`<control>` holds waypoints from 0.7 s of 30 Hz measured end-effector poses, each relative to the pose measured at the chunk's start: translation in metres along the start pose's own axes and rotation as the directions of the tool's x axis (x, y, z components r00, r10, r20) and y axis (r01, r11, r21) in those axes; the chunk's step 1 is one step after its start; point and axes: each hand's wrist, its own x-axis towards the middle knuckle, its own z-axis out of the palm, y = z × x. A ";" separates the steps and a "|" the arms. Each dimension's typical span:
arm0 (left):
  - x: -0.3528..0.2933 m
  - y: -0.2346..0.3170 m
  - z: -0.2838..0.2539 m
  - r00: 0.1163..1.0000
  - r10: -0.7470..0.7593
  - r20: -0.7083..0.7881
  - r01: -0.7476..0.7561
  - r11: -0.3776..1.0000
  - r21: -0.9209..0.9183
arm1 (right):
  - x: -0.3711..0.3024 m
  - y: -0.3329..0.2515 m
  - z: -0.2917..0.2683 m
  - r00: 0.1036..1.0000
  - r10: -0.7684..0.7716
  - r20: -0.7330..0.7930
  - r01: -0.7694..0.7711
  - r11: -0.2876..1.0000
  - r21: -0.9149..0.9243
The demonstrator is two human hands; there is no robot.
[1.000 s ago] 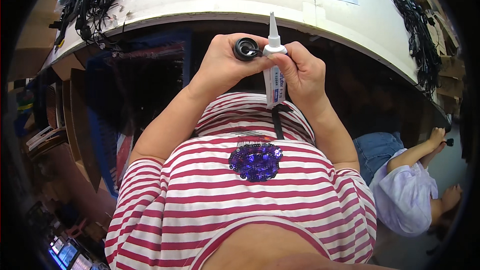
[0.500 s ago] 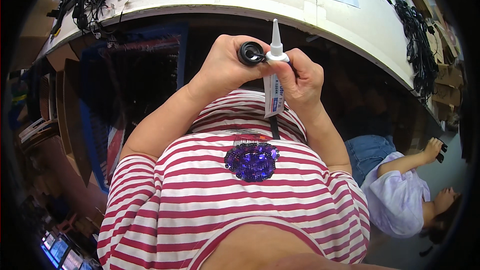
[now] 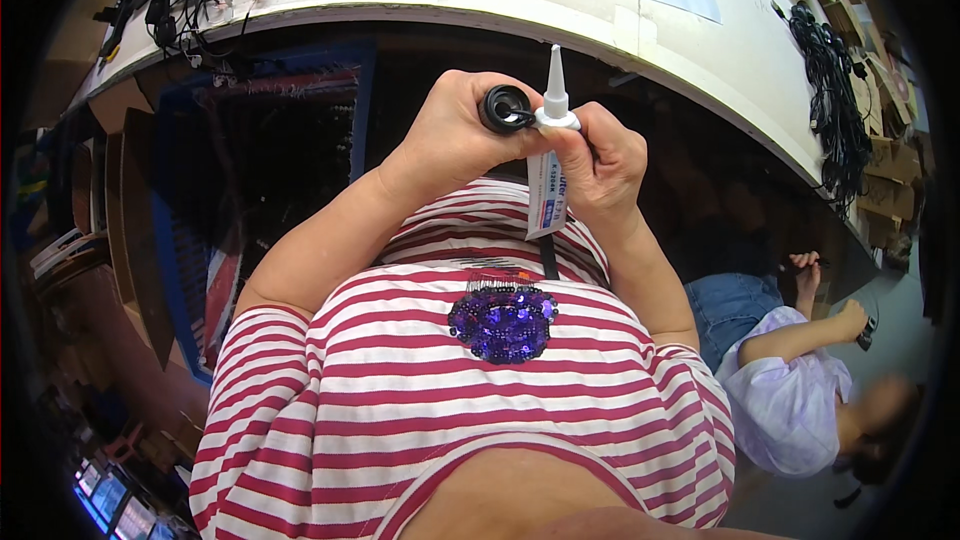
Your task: The person assembles small electronic devices by hand, picking up black cylindrical components and wires from a table. They apply glue from a tube to the components and attach small white parts, repeating the process for multiple units.
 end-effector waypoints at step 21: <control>0.013 0.006 0.002 0.999 -0.007 0.047 0.005 0.998 0.055 | 0.041 0.005 -0.036 0.963 0.091 -0.255 -0.063 0.991 0.115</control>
